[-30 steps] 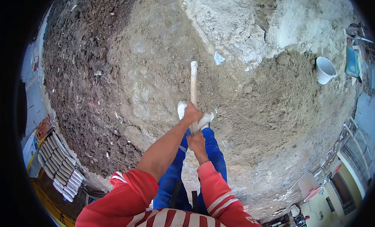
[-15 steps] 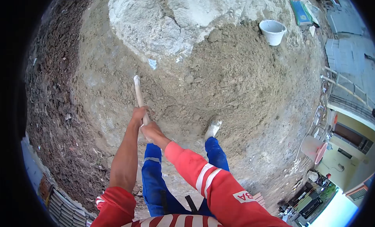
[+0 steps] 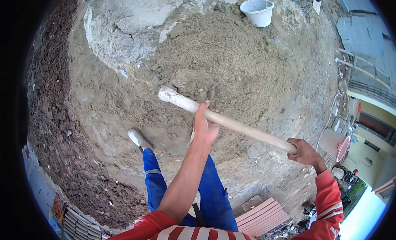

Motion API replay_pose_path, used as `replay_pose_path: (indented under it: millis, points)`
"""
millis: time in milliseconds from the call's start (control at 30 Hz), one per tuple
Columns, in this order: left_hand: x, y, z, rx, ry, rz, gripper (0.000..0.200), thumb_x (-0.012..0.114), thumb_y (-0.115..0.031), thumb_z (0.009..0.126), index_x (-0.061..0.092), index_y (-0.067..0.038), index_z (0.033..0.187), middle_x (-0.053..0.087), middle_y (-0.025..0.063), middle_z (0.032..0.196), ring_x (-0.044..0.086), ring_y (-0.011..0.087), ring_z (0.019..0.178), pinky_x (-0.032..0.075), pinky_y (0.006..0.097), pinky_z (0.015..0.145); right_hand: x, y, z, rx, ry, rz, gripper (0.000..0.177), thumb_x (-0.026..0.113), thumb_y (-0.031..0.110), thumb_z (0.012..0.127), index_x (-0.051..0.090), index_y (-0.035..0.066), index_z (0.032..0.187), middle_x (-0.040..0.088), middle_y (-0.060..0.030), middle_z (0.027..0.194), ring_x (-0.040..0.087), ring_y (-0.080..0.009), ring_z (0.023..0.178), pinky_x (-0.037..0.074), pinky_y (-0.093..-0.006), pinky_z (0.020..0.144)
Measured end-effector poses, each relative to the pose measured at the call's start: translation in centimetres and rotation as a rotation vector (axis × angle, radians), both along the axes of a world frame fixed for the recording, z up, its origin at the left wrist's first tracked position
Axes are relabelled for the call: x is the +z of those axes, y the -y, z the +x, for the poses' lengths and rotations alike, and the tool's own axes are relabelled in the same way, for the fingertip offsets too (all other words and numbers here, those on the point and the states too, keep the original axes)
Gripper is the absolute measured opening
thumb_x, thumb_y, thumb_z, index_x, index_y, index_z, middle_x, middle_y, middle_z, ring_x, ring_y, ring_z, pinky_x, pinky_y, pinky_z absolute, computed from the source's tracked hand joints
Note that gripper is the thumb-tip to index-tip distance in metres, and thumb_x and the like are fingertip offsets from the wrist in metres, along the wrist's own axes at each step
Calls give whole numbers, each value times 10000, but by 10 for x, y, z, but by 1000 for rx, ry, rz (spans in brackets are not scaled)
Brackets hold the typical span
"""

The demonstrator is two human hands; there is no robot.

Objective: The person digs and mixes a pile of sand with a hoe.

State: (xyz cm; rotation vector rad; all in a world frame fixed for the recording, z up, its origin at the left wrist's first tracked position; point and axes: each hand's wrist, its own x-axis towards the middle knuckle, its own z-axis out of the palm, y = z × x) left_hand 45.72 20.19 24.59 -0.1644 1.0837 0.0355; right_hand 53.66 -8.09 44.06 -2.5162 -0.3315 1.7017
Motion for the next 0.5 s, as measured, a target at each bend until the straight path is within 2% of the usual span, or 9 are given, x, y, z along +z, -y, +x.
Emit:
replay_pose_path:
  millis: [33,100,167,200,233,333,433,467,500]
  points:
    - [-1,34,-1,-3,3,-115,222,676,-128,837,499,-93,966,477,45,820,510,190,686,479,384,693,1,35,-3,83,91,-152,340,688,146,705,555,28,994,633,-182,774,628,-362,727,499,-419,677]
    - [16,75,-12,-63,-78,-102,247,697,-106,822,497,-86,965,481,45,881,527,194,740,497,389,704,2,72,-24,246,320,-270,328,674,136,688,543,54,977,642,-215,770,630,-420,788,508,-469,706]
    - [27,75,-39,-85,-85,-52,273,715,-92,808,491,-81,963,487,45,938,545,193,819,513,385,698,-10,78,-54,236,349,-286,333,660,126,685,540,61,989,635,-231,754,628,-436,772,508,-508,697]
    - [20,66,-61,-36,-131,-10,273,715,-92,808,491,-81,963,487,45,938,545,193,819,513,385,698,-25,72,-74,220,342,-206,322,660,126,684,539,63,976,632,-227,738,624,-442,744,507,-514,682]
    - [7,53,-85,-107,-187,60,253,709,-96,814,506,-64,961,513,55,927,565,192,808,516,377,670,-44,63,-93,201,329,-120,312,661,127,683,538,64,963,629,-223,721,620,-448,717,507,-520,667]
    - [-62,-51,-145,-225,-279,274,209,694,-105,826,541,-27,944,566,75,880,597,190,762,515,363,620,-120,-22,-171,186,231,13,277,659,111,697,535,59,939,627,-224,708,624,-448,706,509,-519,645]
    - [-110,-204,-195,-523,-485,630,176,673,-117,828,592,20,901,612,90,756,615,193,665,498,345,568,-191,-189,-249,-13,14,159,295,689,159,755,541,-15,941,630,-286,776,624,-472,771,501,-511,687]
    - [-141,-252,-215,-526,-456,758,202,692,-126,794,589,29,874,617,92,759,616,192,692,496,352,593,-217,-239,-275,-40,-37,266,347,706,168,754,561,-44,989,634,-299,840,634,-455,828,502,-486,731]
    - [-142,-307,-221,-666,-564,952,288,712,-148,774,570,46,933,626,109,794,627,202,722,509,367,637,-237,-300,-295,-100,-117,299,390,717,171,753,573,-67,1027,641,-289,877,641,-435,853,497,-472,753]
